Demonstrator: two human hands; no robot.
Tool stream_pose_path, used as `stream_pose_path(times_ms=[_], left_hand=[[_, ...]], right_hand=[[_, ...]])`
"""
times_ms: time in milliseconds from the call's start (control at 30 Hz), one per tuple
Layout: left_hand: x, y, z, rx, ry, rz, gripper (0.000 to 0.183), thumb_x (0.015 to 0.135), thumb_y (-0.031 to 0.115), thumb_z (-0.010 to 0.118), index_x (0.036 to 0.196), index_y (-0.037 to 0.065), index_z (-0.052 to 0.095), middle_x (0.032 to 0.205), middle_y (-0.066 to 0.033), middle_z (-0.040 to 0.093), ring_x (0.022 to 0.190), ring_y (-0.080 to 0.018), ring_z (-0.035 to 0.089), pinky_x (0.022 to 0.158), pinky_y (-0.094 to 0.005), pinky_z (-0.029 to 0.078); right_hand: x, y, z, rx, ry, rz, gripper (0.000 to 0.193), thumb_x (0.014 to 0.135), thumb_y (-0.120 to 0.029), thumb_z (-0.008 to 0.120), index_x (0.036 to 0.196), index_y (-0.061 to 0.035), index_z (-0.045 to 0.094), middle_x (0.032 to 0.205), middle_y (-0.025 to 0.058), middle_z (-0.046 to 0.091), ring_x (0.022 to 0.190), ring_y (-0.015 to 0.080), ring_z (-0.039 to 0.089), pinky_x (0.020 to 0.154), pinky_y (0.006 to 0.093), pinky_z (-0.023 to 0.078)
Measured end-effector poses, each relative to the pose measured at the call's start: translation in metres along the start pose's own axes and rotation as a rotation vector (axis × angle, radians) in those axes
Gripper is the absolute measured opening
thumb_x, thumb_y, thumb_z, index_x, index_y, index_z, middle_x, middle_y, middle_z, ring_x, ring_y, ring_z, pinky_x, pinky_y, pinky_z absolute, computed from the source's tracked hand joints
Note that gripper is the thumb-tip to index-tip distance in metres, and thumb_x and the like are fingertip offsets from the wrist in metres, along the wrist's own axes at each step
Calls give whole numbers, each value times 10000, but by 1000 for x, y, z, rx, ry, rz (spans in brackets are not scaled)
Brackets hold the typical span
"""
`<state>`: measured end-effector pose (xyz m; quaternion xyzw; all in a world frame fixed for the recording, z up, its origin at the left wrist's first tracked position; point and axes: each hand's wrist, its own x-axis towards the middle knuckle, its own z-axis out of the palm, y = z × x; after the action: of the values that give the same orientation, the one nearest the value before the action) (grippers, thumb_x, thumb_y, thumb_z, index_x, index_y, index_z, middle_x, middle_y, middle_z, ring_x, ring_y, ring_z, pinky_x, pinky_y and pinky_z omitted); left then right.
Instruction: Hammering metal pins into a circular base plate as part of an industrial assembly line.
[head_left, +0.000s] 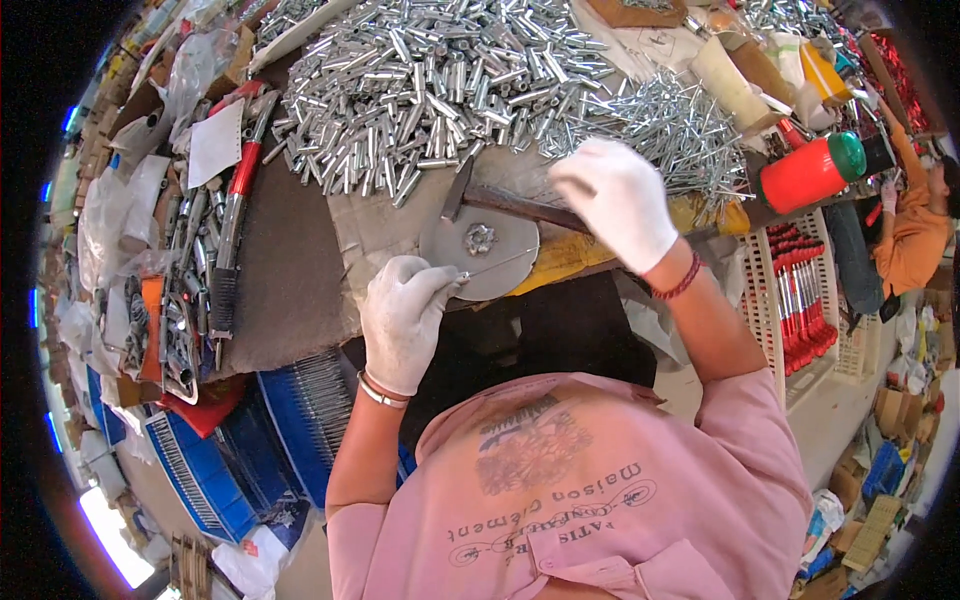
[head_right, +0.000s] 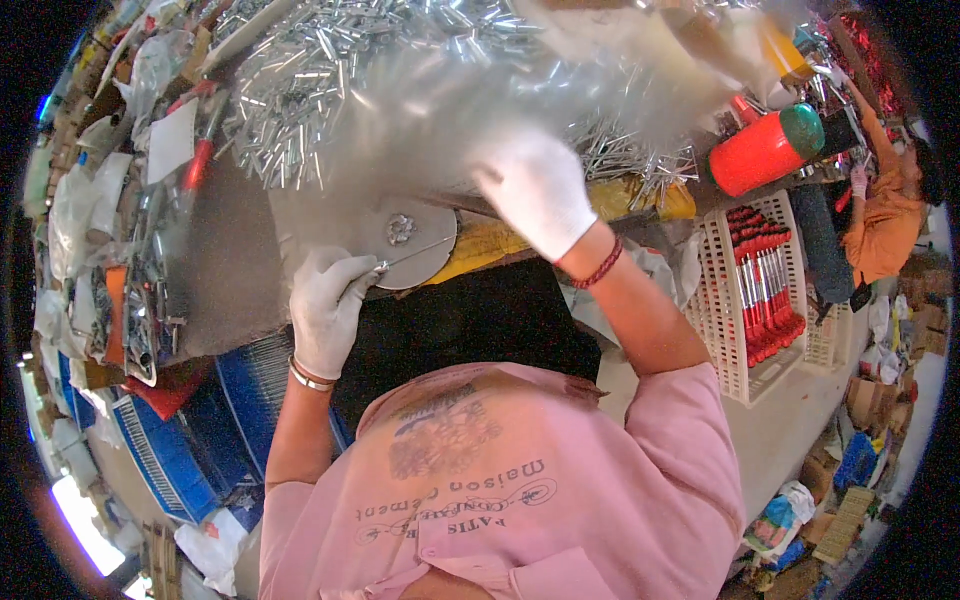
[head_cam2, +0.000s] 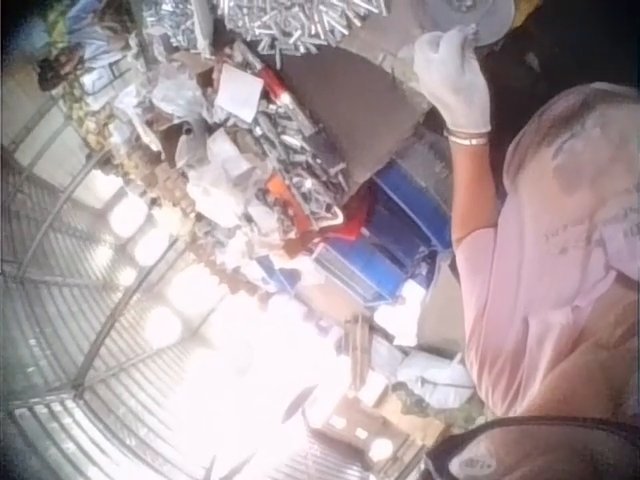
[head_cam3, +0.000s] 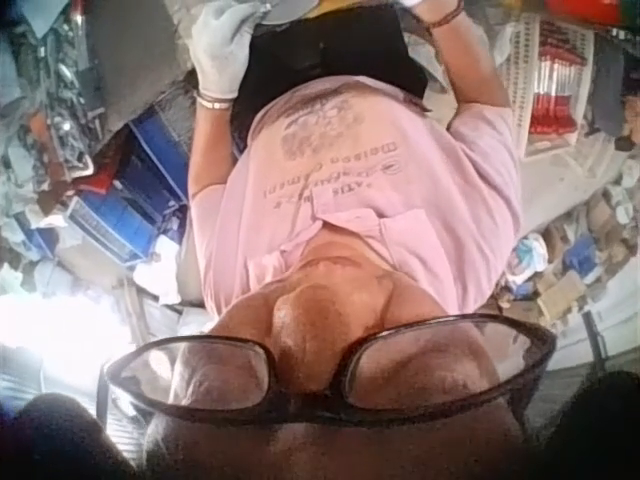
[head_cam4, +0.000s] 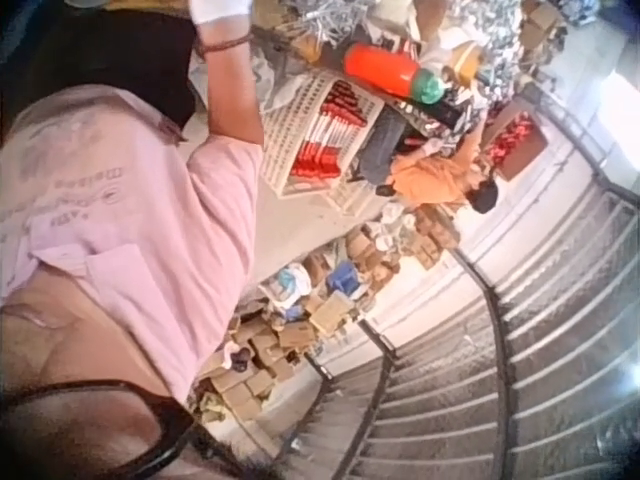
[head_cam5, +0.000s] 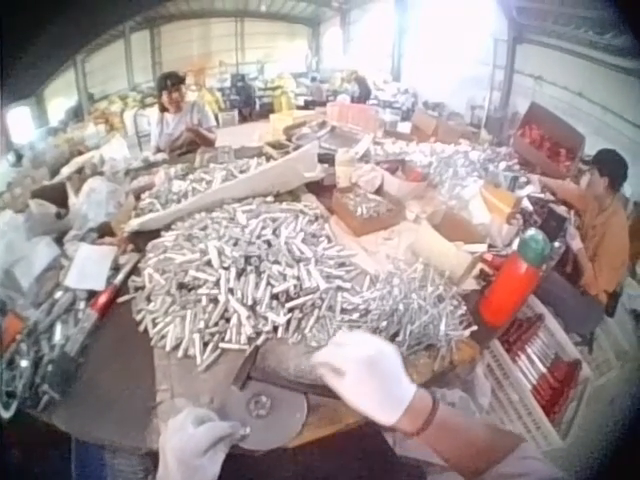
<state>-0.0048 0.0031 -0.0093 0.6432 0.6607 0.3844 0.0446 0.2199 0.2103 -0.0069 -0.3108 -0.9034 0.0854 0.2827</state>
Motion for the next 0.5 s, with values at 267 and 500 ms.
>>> stream_pose_path(times_ms=[267, 500], left_hand=[[0, -5, 3, 4, 2, 19, 173, 825, 76, 837, 981, 107, 769, 901, -99, 670, 875, -339, 681, 748, -439, 543], [-6, -10, 6, 47, 12, 33, 204, 814, 64, 817, 991, 139, 750, 952, -85, 665, 890, -333, 680, 760, -431, 540]], right_hand=[[29, 26, 21, -210, -16, -254, 28, 870, -173, 751, 850, -167, 732, 874, 26, 644, 883, 248, 686, 769, 398, 568], [35, -3, 18, -92, -105, -92, 20, 893, -98, 723, 905, -96, 708, 869, 50, 697, 822, 251, 725, 746, 388, 594]])
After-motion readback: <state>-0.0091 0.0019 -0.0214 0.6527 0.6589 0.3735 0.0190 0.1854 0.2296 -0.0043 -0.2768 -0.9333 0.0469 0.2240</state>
